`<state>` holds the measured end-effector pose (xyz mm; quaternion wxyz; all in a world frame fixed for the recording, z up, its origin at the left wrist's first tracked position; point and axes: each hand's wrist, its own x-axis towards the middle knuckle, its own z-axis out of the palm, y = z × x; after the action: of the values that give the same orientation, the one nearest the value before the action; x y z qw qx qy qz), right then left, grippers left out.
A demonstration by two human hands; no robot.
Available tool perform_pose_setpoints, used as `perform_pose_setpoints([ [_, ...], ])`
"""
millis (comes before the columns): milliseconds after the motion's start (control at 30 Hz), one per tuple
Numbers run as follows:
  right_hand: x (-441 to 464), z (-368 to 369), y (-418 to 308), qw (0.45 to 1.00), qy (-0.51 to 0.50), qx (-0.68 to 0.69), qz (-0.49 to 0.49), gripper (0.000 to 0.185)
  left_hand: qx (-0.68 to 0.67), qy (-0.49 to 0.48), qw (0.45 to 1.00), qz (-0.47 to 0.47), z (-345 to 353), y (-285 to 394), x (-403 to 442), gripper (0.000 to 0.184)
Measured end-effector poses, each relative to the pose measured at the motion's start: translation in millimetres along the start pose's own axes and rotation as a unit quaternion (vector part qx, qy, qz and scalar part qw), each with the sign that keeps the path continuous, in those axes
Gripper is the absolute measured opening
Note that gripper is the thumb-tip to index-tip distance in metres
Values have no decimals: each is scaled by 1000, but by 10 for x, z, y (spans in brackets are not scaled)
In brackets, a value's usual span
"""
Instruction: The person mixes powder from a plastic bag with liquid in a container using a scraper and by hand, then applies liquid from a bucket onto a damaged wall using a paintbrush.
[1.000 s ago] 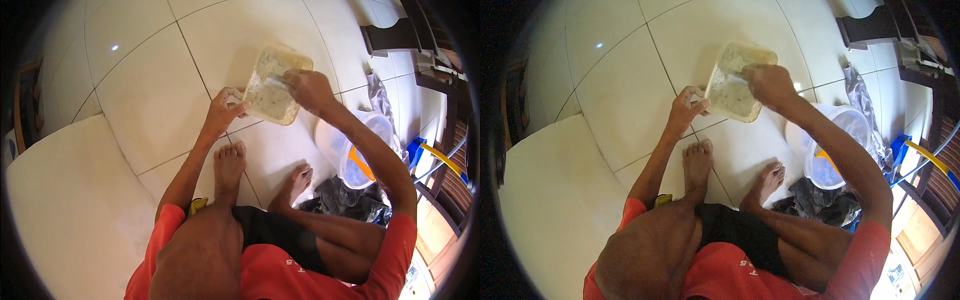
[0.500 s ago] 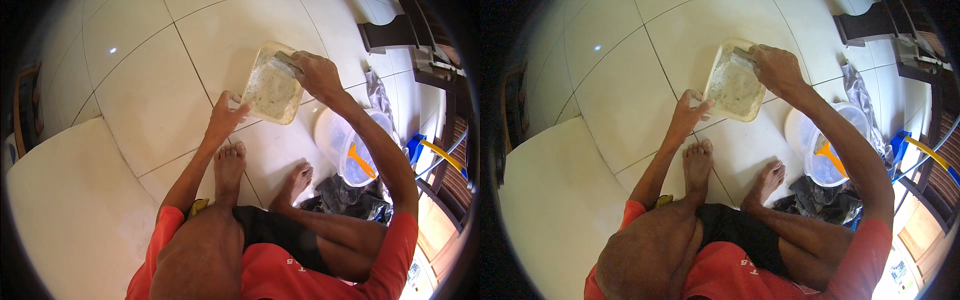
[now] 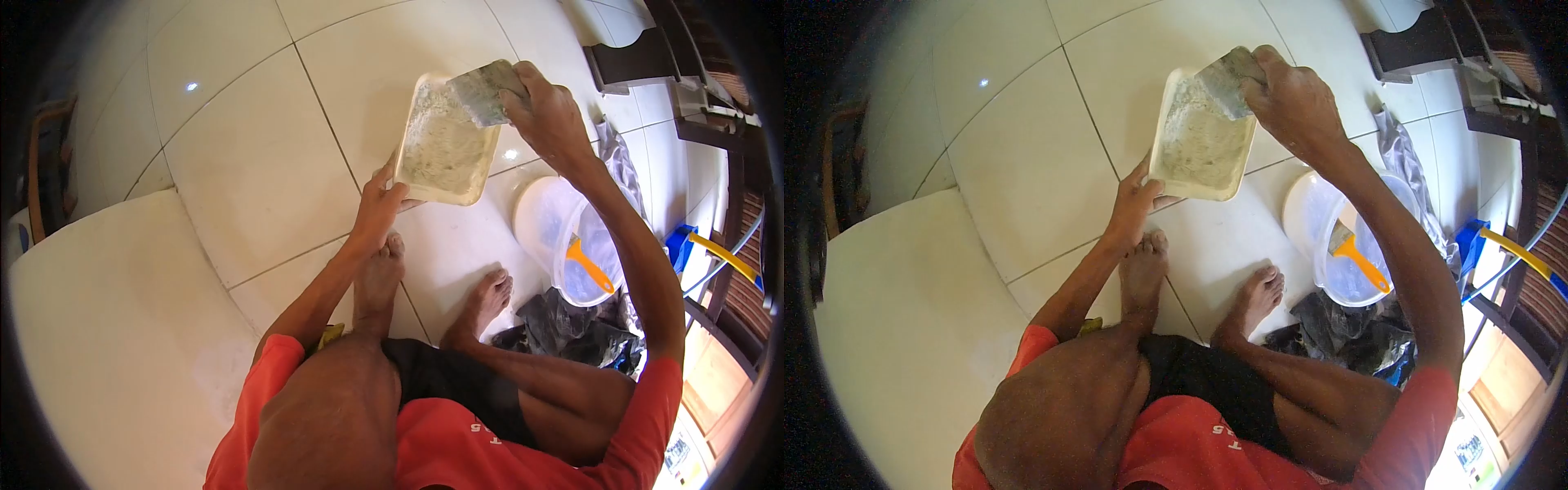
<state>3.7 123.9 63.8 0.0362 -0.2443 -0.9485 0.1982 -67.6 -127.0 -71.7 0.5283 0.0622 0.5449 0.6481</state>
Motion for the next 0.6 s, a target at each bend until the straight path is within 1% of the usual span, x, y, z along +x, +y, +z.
perform_pose_setpoints([
  [100,-58,-85,-105,1000,2,18,21,26,4,3,1000,16,-57,-122,-27,63],
  [167,-92,-84,-104,998,30,9,-49,25,14,7,1000,25,-77,-176,-33,64],
  [267,-119,-89,-143,998,17,-16,-65,24,2,9,1000,26,-52,-178,-82,64],
  [400,-158,-105,-207,996,4,-70,-48,24,42,8,998,46,-74,-232,-104,62],
  [467,-167,-107,-222,994,9,-85,-67,22,57,10,997,46,-89,-283,-102,62],
  [500,-169,-89,-209,994,8,-85,-68,22,62,6,996,64,-84,-290,-99,62],
  [533,-173,-52,-180,993,17,-74,-91,21,68,3,994,81,-82,-298,-98,61],
  [567,-172,-20,-162,991,26,-63,-113,20,67,3,994,82,-82,-304,-96,61],
  [600,-165,1,-161,991,25,-64,-114,20,66,9,995,78,-67,-286,-95,61],
])
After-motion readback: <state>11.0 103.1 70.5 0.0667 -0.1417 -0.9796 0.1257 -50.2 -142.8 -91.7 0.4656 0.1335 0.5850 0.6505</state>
